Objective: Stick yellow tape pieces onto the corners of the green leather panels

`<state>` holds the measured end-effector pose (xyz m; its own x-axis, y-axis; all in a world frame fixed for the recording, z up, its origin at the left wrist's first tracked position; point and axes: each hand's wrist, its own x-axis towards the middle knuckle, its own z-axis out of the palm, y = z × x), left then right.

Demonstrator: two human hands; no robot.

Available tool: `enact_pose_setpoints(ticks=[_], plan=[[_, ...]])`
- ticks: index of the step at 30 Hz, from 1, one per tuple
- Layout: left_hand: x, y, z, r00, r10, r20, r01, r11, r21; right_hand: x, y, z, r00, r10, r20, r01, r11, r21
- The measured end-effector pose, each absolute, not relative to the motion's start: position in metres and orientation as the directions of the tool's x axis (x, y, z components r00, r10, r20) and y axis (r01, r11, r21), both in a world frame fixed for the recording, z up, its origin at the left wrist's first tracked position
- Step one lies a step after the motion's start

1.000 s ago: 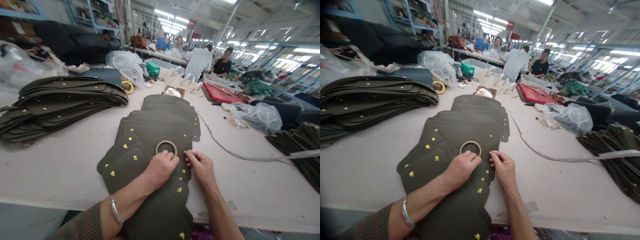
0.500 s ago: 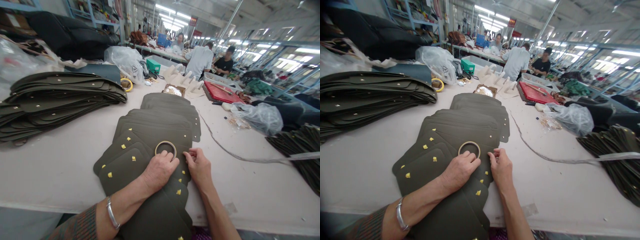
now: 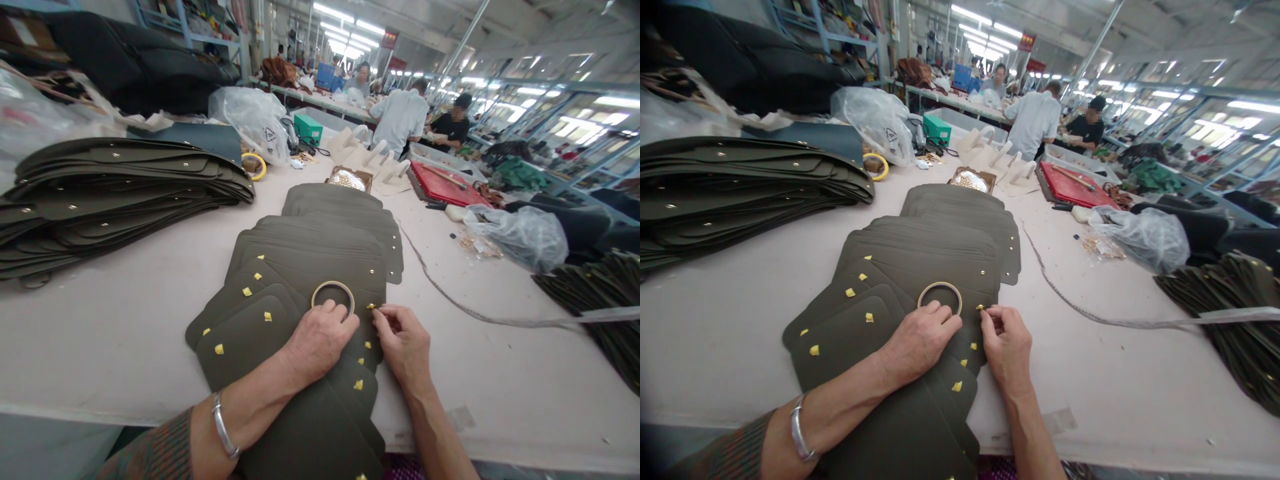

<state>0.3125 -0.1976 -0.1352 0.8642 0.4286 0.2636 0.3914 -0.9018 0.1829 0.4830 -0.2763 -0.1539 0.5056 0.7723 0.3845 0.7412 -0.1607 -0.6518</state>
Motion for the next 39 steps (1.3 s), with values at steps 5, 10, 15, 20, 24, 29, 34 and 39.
enact_pose_setpoints(ticks=[5, 10, 15, 20, 24, 29, 34, 39], plan=[[0.312, -0.198, -0.135, 0.861, 0.432, 0.269, 0.393, -0.900, 0.185, 0.481, -0.274, -0.151, 0.371, 0.776, 0.511, 0.854, -0.070, -0.515], [0.312, -0.198, -0.134, 0.866, 0.420, 0.271, 0.380, -0.905, 0.189, 0.480, -0.263, -0.148, 0.356, 0.802, 0.481, 0.874, -0.104, -0.474], [0.312, -0.196, -0.134, 0.865, 0.413, 0.283, 0.382, -0.910, 0.161, 0.483, -0.254, -0.141, 0.328, 0.865, 0.380, 0.890, -0.147, -0.432], [0.308, -0.195, -0.130, 0.859, 0.386, 0.336, 0.345, -0.922, 0.177, 0.484, -0.264, -0.128, 0.333, 0.925, 0.182, 0.817, -0.187, -0.545], [0.304, -0.193, -0.130, 0.827, 0.412, 0.382, 0.321, -0.905, 0.280, 0.477, -0.283, -0.119, 0.280, 0.958, -0.055, 0.758, -0.256, -0.600], [0.303, -0.191, -0.133, 0.801, 0.409, 0.438, 0.236, -0.887, 0.396, 0.470, -0.294, -0.124, 0.335, 0.941, -0.050, 0.694, -0.282, -0.663], [0.301, -0.193, -0.132, 0.783, 0.373, 0.498, 0.145, -0.888, 0.437, 0.463, -0.296, -0.127, 0.381, 0.901, 0.207, 0.556, -0.045, -0.830], [0.301, -0.196, -0.131, 0.804, 0.359, 0.474, 0.162, -0.899, 0.407, 0.455, -0.296, -0.123, 0.206, 0.889, 0.409, 0.703, 0.156, -0.694]])
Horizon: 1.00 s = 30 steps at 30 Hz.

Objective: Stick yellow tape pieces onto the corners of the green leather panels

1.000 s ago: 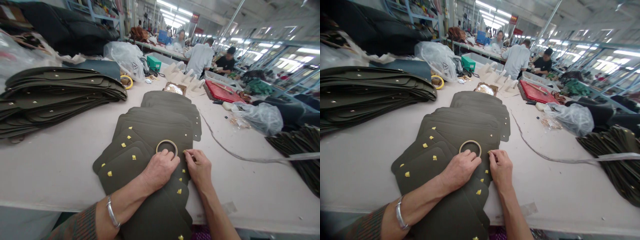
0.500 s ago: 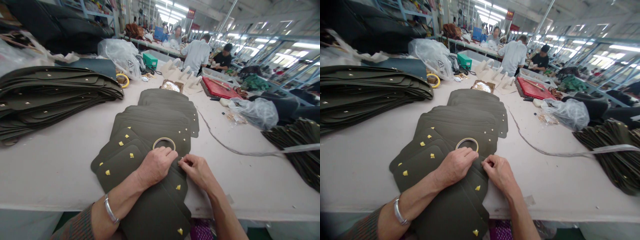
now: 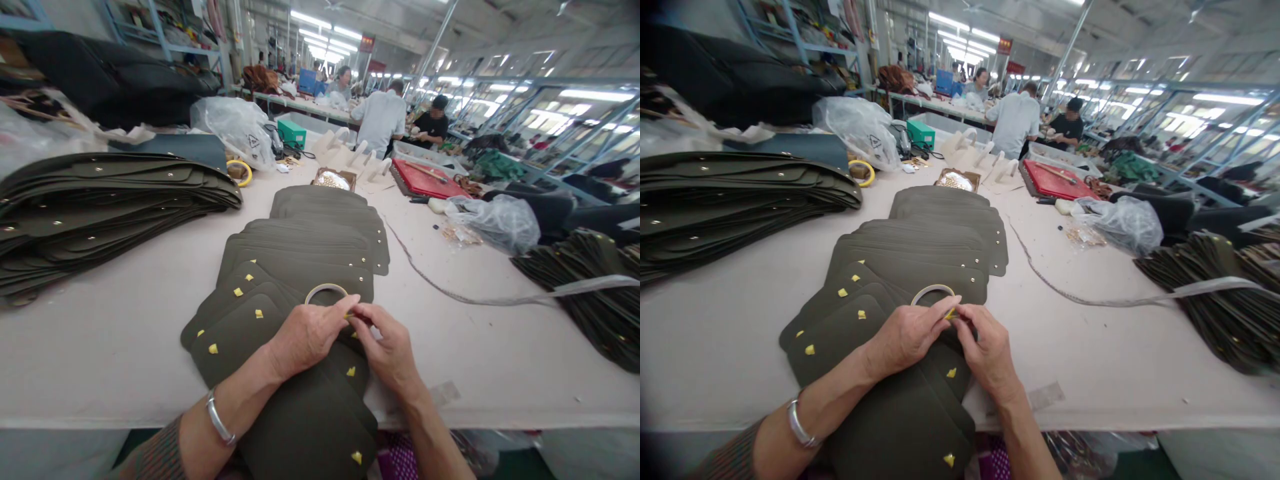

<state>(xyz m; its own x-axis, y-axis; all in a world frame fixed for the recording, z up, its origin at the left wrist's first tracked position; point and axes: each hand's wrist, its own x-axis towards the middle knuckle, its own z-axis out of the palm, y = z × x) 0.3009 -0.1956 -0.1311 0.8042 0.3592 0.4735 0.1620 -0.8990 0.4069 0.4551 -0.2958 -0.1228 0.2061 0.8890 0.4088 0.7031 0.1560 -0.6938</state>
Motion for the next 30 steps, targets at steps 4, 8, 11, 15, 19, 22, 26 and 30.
enact_pose_setpoints(ticks=[4, 8, 11, 15, 19, 22, 26, 30], plan=[[0.302, -0.198, -0.132, 0.815, 0.369, 0.447, 0.191, -0.899, 0.393, 0.454, -0.293, -0.125, 0.118, 0.871, 0.476, 0.786, 0.211, -0.581], [0.302, -0.197, -0.132, 0.827, 0.375, 0.420, 0.199, -0.893, 0.404, 0.452, -0.293, -0.130, 0.126, 0.822, 0.555, 0.873, 0.174, -0.456], [0.303, -0.196, -0.132, 0.821, 0.382, 0.425, 0.213, -0.894, 0.394, 0.446, -0.294, -0.130, 0.201, 0.805, 0.559, 0.867, 0.119, -0.483], [0.304, -0.200, -0.132, 0.787, 0.374, 0.490, 0.227, -0.915, 0.335, 0.439, -0.291, -0.129, 0.483, 0.820, 0.307, 0.575, -0.033, -0.817], [0.306, -0.206, -0.132, 0.749, 0.341, 0.568, 0.200, -0.934, 0.297, 0.454, -0.286, -0.133, 0.607, 0.792, -0.067, 0.078, -0.144, -0.987], [0.308, -0.206, -0.132, 0.785, 0.381, 0.488, 0.284, -0.922, 0.264, 0.475, -0.288, -0.136, 0.607, 0.780, -0.152, 0.040, -0.220, -0.975], [0.312, -0.200, -0.133, 0.843, 0.419, 0.339, 0.387, -0.908, 0.160, 0.488, -0.295, -0.135, 0.551, 0.824, -0.134, 0.204, -0.289, -0.935], [0.313, -0.198, -0.133, 0.865, 0.410, 0.291, 0.383, -0.912, 0.145, 0.485, -0.295, -0.133, 0.480, 0.873, -0.084, 0.401, -0.304, -0.864]])
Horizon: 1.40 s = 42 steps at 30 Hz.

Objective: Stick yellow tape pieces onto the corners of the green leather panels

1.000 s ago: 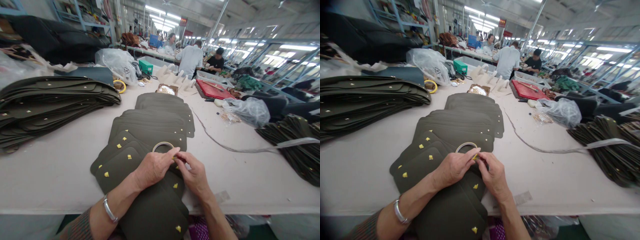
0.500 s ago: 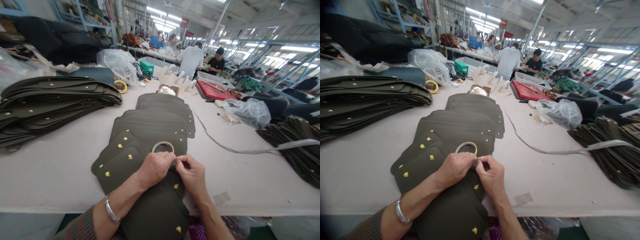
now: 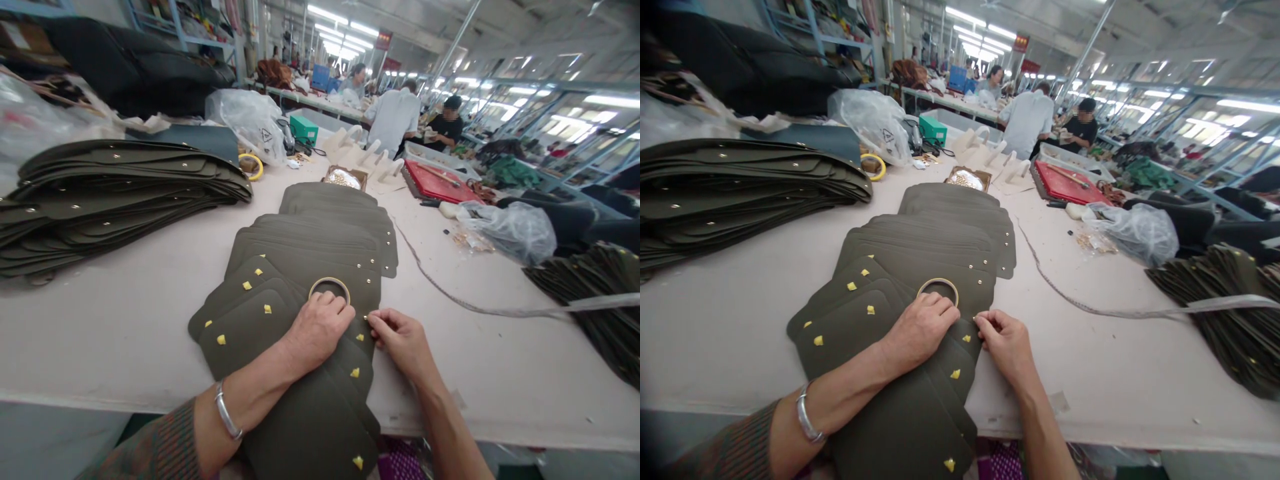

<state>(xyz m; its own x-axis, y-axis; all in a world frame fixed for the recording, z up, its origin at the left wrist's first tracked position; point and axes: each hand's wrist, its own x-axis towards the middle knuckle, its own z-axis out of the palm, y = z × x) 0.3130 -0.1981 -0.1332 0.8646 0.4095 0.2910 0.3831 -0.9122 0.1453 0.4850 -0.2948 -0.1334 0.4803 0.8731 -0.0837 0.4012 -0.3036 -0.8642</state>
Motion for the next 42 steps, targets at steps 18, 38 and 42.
enact_pose_setpoints(ticks=[18, 38, 42], plan=[[0.312, -0.196, -0.133, 0.881, 0.394, 0.262, 0.355, -0.916, 0.186, 0.482, -0.302, -0.134, 0.355, 0.921, 0.158, 0.790, -0.205, -0.578], [0.305, -0.190, -0.127, 0.819, 0.344, 0.458, 0.212, -0.925, 0.316, 0.477, -0.281, -0.125, 0.403, 0.899, -0.170, 0.726, -0.427, -0.539], [0.305, -0.189, -0.131, 0.779, 0.365, 0.510, 0.188, -0.912, 0.365, 0.482, -0.284, -0.119, 0.255, 0.932, -0.259, 0.753, -0.360, -0.552]])
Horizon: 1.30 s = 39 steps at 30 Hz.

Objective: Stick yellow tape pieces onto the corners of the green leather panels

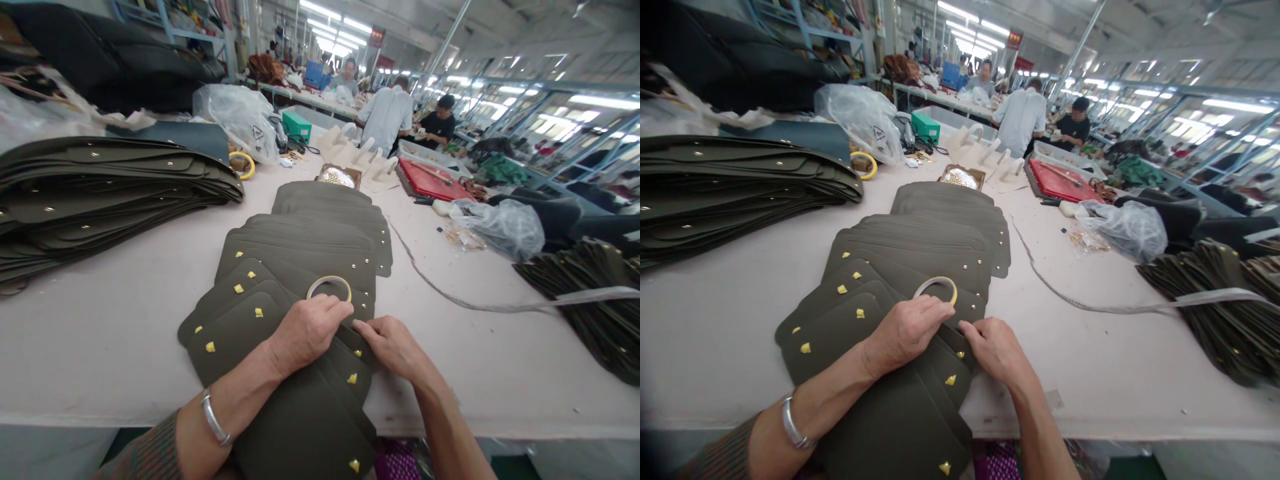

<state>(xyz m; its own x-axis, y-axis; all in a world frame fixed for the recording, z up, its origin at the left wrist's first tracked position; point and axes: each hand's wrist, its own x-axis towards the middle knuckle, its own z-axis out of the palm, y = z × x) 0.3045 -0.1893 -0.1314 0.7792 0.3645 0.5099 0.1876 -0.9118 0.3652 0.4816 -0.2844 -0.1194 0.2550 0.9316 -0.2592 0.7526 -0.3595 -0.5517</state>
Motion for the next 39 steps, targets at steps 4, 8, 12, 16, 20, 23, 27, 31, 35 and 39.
enact_pose_setpoints(ticks=[4, 8, 12, 16, 20, 23, 27, 31, 35, 39], plan=[[0.304, -0.190, -0.134, 0.762, 0.329, 0.558, 0.129, -0.921, 0.367, 0.478, -0.289, -0.118, 0.320, 0.948, -0.004, 0.667, -0.228, -0.709], [0.304, -0.192, -0.134, 0.756, 0.340, 0.560, 0.143, -0.920, 0.365, 0.466, -0.294, -0.120, 0.291, 0.899, 0.328, 0.654, 0.063, -0.753], [0.306, -0.193, -0.136, 0.760, 0.365, 0.538, 0.172, -0.911, 0.375, 0.458, -0.293, -0.121, 0.133, 0.869, 0.477, 0.739, 0.234, -0.632], [0.305, -0.194, -0.136, 0.771, 0.350, 0.532, 0.157, -0.915, 0.373, 0.455, -0.291, -0.123, 0.054, 0.851, 0.523, 0.800, 0.277, -0.532], [0.304, -0.196, -0.134, 0.806, 0.355, 0.473, 0.159, -0.900, 0.405, 0.453, -0.293, -0.129, 0.071, 0.816, 0.574, 0.858, 0.244, -0.452], [0.305, -0.197, -0.133, 0.817, 0.365, 0.447, 0.189, -0.901, 0.391, 0.450, -0.296, -0.131, 0.126, 0.793, 0.596, 0.873, 0.197, -0.447], [0.307, -0.198, -0.132, 0.792, 0.351, 0.499, 0.229, -0.929, 0.290, 0.443, -0.298, -0.130, 0.325, 0.797, 0.508, 0.793, 0.063, -0.607], [0.308, -0.201, -0.128, 0.773, 0.305, 0.556, 0.220, -0.951, 0.215, 0.438, -0.294, -0.130, 0.557, 0.821, 0.124, 0.362, -0.106, -0.926], [0.309, -0.207, -0.124, 0.756, 0.267, 0.598, 0.163, -0.961, 0.224, 0.448, -0.288, -0.133, 0.587, 0.799, -0.131, -0.009, -0.156, -0.988], [0.311, -0.206, -0.126, 0.792, 0.296, 0.535, 0.229, -0.955, 0.190, 0.473, -0.287, -0.135, 0.651, 0.748, -0.127, 0.038, -0.199, -0.979]])
